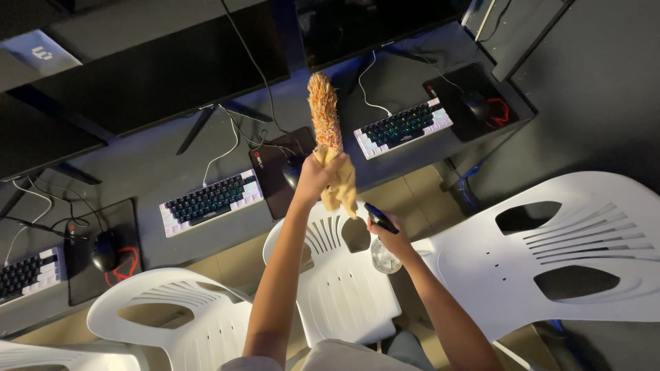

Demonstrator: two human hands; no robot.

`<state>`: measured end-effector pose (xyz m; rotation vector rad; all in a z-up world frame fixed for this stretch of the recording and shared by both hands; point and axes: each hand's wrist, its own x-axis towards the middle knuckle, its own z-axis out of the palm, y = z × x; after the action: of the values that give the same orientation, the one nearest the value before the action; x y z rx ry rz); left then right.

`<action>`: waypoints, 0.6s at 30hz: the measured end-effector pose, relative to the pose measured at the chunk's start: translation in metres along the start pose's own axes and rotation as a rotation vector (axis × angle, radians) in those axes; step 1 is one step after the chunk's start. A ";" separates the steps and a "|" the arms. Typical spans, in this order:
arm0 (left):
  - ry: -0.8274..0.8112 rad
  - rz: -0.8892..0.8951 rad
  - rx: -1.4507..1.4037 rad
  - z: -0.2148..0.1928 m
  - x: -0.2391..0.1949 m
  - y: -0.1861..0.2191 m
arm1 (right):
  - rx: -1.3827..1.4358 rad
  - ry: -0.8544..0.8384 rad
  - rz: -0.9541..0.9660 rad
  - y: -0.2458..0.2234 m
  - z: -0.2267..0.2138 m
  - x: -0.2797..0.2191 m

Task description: The person wipes the seat and backrest of white plastic chairs using a cloth. They move from one chair to another, wiping the surfaces and then repositioning the chairs within the room.

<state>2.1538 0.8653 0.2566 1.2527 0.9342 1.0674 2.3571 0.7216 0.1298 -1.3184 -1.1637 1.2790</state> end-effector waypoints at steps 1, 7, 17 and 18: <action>0.001 0.005 0.001 -0.001 0.002 0.000 | 0.000 -0.001 -0.005 -0.014 0.002 -0.003; -0.094 0.013 -0.021 -0.017 0.015 -0.033 | -0.193 0.062 -0.546 -0.058 0.006 0.003; -0.094 -0.014 -0.212 -0.020 0.008 -0.059 | -0.321 0.296 -0.436 -0.003 -0.002 0.092; -0.077 -0.045 -0.270 -0.022 0.007 -0.059 | -0.357 0.352 -0.650 -0.005 -0.003 0.103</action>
<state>2.1409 0.8771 0.1960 1.0376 0.7297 1.0633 2.3609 0.8244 0.1222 -1.1982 -1.4381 0.3663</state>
